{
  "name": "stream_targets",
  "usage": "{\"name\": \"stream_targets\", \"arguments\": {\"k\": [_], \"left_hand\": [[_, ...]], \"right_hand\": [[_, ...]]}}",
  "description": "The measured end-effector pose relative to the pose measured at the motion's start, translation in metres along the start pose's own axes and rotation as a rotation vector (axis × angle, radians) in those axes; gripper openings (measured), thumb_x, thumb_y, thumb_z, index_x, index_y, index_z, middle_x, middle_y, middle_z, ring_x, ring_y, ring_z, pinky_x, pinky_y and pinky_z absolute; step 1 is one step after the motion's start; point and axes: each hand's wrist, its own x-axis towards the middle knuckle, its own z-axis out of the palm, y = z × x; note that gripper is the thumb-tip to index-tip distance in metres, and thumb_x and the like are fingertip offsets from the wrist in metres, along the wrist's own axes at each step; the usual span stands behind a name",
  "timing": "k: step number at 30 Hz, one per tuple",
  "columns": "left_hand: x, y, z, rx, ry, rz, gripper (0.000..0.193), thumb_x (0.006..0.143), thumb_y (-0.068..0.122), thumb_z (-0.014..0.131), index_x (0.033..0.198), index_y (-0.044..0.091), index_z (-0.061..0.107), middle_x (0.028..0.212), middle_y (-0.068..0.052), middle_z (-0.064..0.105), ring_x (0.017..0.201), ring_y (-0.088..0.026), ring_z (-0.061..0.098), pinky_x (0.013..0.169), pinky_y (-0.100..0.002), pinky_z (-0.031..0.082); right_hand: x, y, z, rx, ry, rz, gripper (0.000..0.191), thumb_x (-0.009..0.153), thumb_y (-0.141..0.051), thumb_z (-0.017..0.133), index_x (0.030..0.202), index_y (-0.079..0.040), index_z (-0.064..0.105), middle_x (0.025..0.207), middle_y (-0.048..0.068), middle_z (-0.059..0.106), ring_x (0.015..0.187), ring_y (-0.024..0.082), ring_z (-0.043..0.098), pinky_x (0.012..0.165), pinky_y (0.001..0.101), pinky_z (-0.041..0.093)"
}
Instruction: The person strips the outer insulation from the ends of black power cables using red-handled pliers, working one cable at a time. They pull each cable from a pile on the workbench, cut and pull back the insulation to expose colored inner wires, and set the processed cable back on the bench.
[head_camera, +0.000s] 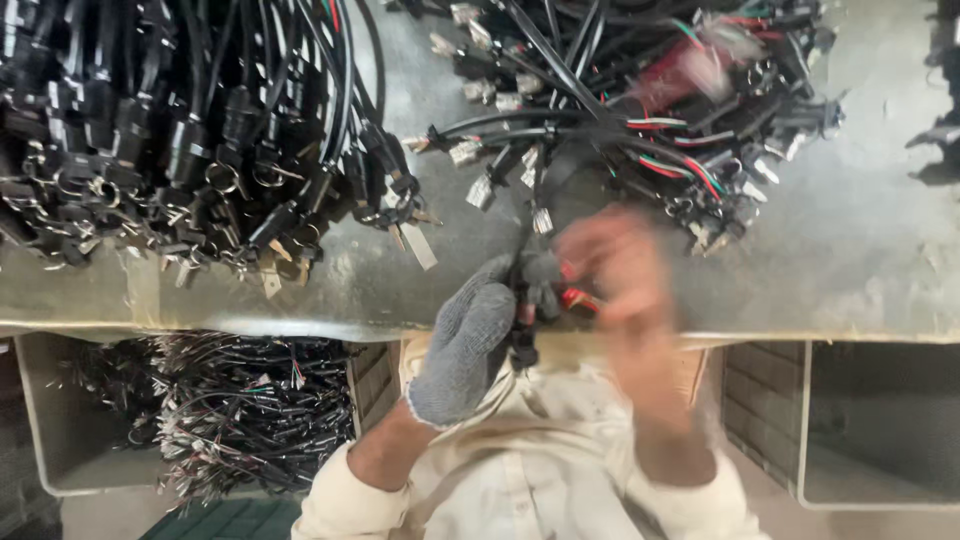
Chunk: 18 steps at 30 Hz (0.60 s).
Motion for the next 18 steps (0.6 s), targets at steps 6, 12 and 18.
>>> {"name": "stream_targets", "arguments": {"k": [6,12,18], "left_hand": [[0.001,0.008,0.008,0.595,0.042,0.449,0.023,0.095,0.009,0.076,0.115,0.001,0.069,0.117,-0.008,0.069,0.117,-0.018,0.060,0.100,-0.033,0.052],[-0.003,-0.007,0.012,0.530,0.004,0.389,0.025,0.089,0.008,0.069,0.114,0.005,0.068,0.115,-0.005,0.071,0.117,-0.021,0.060,0.107,-0.034,0.049],[-0.020,-0.003,-0.003,0.858,0.142,0.529,0.031,0.084,0.008,0.085,0.113,0.006,0.071,0.124,-0.011,0.066,0.118,-0.023,0.064,0.100,-0.035,0.054]], "right_hand": [[-0.079,0.056,-0.001,-0.340,-0.084,0.398,0.031,0.097,-0.003,0.070,0.128,-0.003,0.064,0.103,0.006,0.071,0.080,0.012,0.064,0.077,0.0243,0.051],[-0.064,0.043,-0.008,-0.531,0.044,0.112,0.047,0.091,-0.001,0.076,0.131,-0.004,0.053,0.119,0.011,0.066,0.100,0.021,0.073,0.089,0.0277,0.058],[-0.037,0.022,-0.004,-0.351,-0.228,0.207,0.041,0.095,0.004,0.062,0.135,0.000,0.056,0.116,0.014,0.061,0.106,0.026,0.059,0.096,0.0367,0.049]]}}
